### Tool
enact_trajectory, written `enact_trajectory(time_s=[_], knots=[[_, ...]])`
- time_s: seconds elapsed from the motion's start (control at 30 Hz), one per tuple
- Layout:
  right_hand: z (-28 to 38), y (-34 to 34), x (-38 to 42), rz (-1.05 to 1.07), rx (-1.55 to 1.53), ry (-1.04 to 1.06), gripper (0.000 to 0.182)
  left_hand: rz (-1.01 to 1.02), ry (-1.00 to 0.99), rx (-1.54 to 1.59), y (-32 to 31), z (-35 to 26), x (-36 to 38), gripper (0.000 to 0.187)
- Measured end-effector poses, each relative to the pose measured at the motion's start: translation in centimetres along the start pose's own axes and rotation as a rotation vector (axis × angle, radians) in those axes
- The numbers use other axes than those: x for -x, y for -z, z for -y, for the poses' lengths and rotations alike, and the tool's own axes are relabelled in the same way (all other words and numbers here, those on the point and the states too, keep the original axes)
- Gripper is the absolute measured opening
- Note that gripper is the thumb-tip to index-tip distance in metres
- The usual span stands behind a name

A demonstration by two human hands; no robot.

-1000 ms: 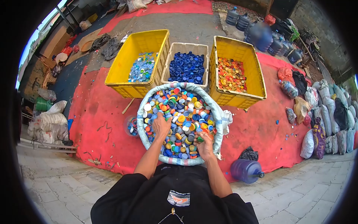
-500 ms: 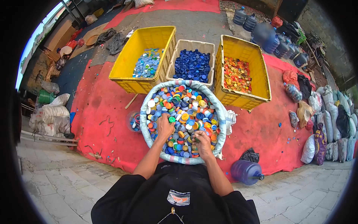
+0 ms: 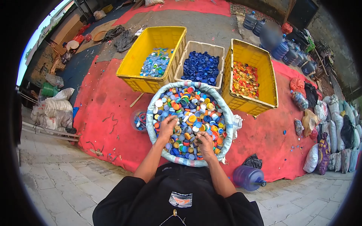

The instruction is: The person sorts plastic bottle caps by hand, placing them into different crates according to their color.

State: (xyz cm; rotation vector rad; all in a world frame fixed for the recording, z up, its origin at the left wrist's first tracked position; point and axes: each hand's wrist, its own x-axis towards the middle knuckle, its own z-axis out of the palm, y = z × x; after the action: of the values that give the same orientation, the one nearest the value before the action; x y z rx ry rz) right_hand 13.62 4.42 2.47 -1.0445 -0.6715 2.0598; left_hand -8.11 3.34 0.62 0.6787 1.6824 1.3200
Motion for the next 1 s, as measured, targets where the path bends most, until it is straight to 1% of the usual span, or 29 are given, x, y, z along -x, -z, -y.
enact_trajectory(time_s=[0.03, 0.07, 0.13, 0.17, 0.2, 0.23, 0.33, 0.37, 0.43, 0.47, 0.5, 0.53, 0.6, 0.63, 0.73, 0.77, 0.9, 1.0], knots=[[0.0, -0.1, -0.3, -0.014, 0.067, 0.024, 0.014, 0.069, 0.213, 0.321, 0.7, -0.6, 0.4, 0.029], [0.0, -0.2, -0.9, -0.026, 0.134, 0.047, 0.014, 0.135, 0.266, 0.613, 1.5, -0.8, 0.9, 0.026], [0.7, -1.4, -1.7, -0.047, 0.331, 0.094, 0.015, 0.131, 0.361, 0.855, 2.4, -1.6, 2.0, 0.027], [1.1, -2.2, -2.3, -0.054, 0.461, 0.120, 0.016, 0.141, 0.366, 0.928, 2.8, -1.2, 2.1, 0.028], [1.4, -3.2, -2.9, -0.060, 0.590, 0.146, 0.017, 0.142, 0.370, 0.959, 3.1, -1.4, 2.5, 0.029], [1.4, -3.9, -3.8, -0.061, 0.767, 0.345, 0.022, 0.145, 0.373, 0.989, 3.3, -1.9, 2.9, 0.030], [2.0, -6.2, -6.5, -0.093, 1.180, 0.419, 0.026, 0.160, 0.354, 1.032, 3.9, -1.7, 3.5, 0.031], [1.9, -6.6, -7.8, -0.082, 1.221, 0.412, 0.030, 0.171, 0.337, 1.048, 4.1, -1.4, 3.7, 0.033], [0.9, -7.1, -9.8, -0.103, 1.359, 0.579, 0.030, 0.162, 0.338, 1.064, 4.5, -0.9, 4.2, 0.039], [0.5, -7.4, -10.7, -0.112, 1.425, 0.664, 0.030, 0.162, 0.350, 1.074, 4.7, -0.8, 4.3, 0.039], [0.5, -7.9, -11.1, -0.104, 1.417, 0.598, 0.032, 0.158, 0.363, 1.084, 5.0, -1.3, 4.7, 0.039], [0.3, -8.4, -11.4, -0.129, 1.465, 0.638, 0.033, 0.152, 0.377, 1.094, 5.4, -1.4, 5.1, 0.039], [-0.1, -9.1, -11.9, -0.173, 1.559, 0.714, 0.034, 0.159, 0.342, 1.104, 6.2, -0.6, 5.2, 0.042], [-0.2, -9.4, -12.2, -0.159, 1.584, 0.674, 0.036, 0.149, 0.339, 1.107, 6.4, -1.0, 5.3, 0.042], [-0.8, -10.1, -12.8, -0.186, 1.705, 0.706, 0.037, 0.154, 0.308, 1.100, 7.1, -0.9, 5.4, 0.042], [-0.9, -10.2, -12.8, -0.183, 1.750, 0.675, 0.038, 0.147, 0.300, 1.091, 7.2, -0.9, 5.4, 0.041], [-1.5, -10.6, -13.1, -0.197, 1.785, 0.688, 0.035, 0.131, 0.259, 1.056, 7.4, -1.3, 5.7, 0.038], [-1.7, -10.5, -13.1, -0.183, 1.801, 0.680, 0.033, 0.151, 0.262, 1.112, 7.7, -1.2, 5.7, 0.037]])
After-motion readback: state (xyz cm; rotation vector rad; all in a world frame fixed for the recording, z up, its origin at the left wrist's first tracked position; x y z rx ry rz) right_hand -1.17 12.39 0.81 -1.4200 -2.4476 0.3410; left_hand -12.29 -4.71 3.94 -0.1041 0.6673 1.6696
